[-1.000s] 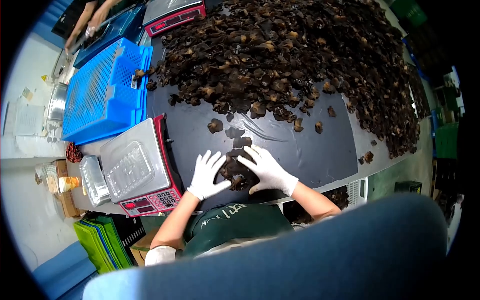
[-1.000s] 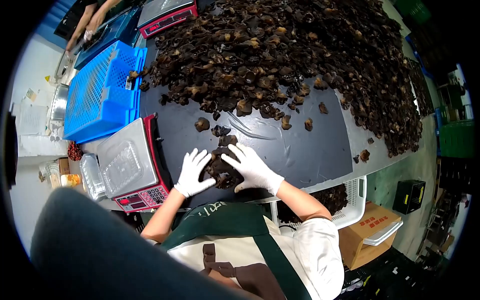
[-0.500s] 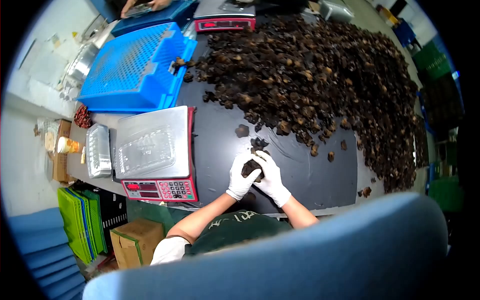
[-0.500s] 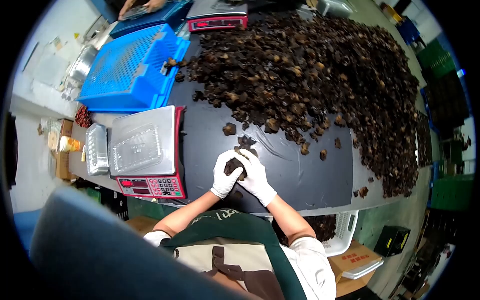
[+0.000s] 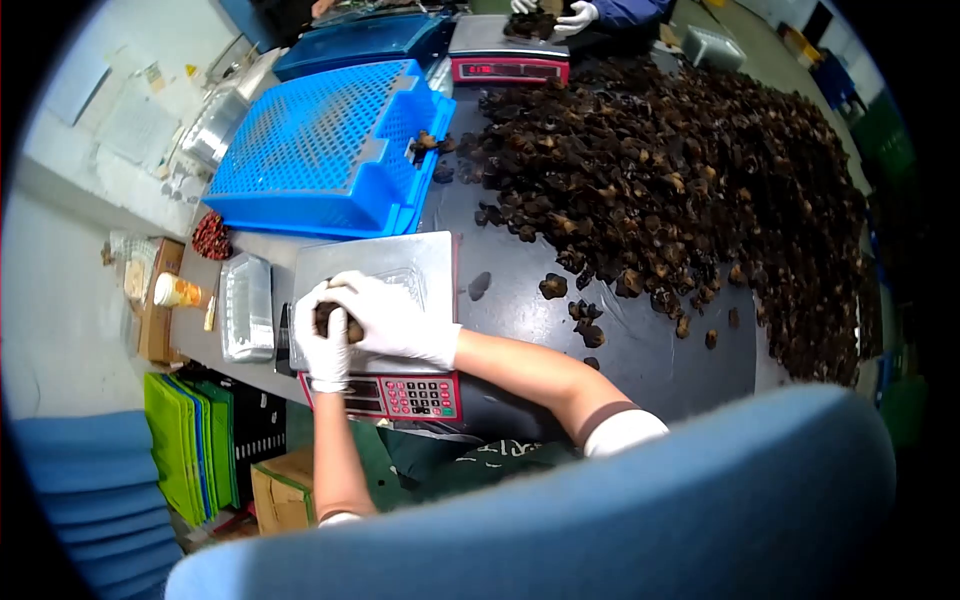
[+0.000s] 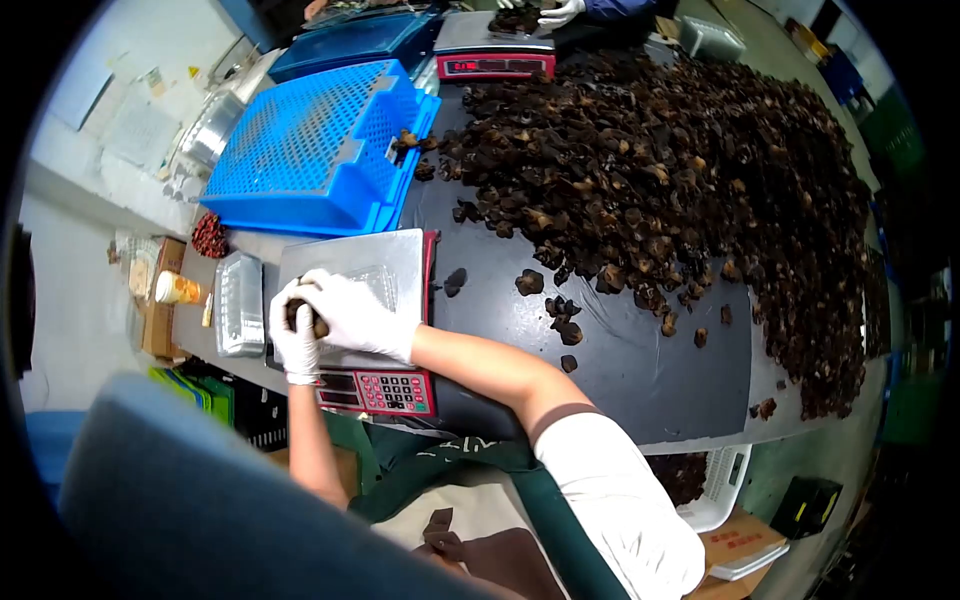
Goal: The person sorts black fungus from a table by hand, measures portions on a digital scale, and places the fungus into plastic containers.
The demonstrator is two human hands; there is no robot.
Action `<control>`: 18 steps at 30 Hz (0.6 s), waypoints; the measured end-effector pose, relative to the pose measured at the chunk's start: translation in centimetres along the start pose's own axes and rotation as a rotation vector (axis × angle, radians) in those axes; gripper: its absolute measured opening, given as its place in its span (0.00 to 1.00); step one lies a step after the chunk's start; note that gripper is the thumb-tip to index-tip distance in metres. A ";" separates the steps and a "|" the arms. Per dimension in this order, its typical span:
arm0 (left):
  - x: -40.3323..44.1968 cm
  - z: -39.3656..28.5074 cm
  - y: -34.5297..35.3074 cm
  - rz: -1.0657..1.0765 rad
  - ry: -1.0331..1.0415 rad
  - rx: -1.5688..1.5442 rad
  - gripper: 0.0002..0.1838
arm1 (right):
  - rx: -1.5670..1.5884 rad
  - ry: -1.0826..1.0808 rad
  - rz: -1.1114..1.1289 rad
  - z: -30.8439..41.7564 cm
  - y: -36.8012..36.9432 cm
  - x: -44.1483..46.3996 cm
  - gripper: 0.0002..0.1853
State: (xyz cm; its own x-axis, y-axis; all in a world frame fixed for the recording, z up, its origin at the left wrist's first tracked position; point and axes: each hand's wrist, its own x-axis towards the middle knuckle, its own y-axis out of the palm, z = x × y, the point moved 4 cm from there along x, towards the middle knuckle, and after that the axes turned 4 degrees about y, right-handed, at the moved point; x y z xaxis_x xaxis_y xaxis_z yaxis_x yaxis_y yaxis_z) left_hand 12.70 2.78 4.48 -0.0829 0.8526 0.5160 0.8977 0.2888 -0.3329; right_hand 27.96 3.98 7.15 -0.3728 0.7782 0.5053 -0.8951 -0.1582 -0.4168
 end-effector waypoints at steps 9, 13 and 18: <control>0.7 4.9 -4.1 0.428 0.158 0.456 0.37 | -0.398 0.020 0.216 -3.6 3.2 -0.5 0.42; 0.0 4.3 -2.5 0.615 0.251 0.528 0.50 | -0.442 0.086 0.211 -2.8 1.2 -1.8 0.50; -0.6 4.4 -0.4 0.636 0.164 0.457 0.46 | -0.193 -0.002 -0.054 -2.6 -4.7 -4.2 0.42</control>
State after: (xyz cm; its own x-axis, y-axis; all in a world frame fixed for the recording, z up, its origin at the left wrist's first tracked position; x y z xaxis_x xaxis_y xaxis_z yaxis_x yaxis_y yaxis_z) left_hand 10.52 4.08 0.83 0.4818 0.8490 0.2169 0.4827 -0.0506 -0.8743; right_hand 34.34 3.03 5.05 -0.3265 0.7813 0.5320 -0.8503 0.0031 -0.5263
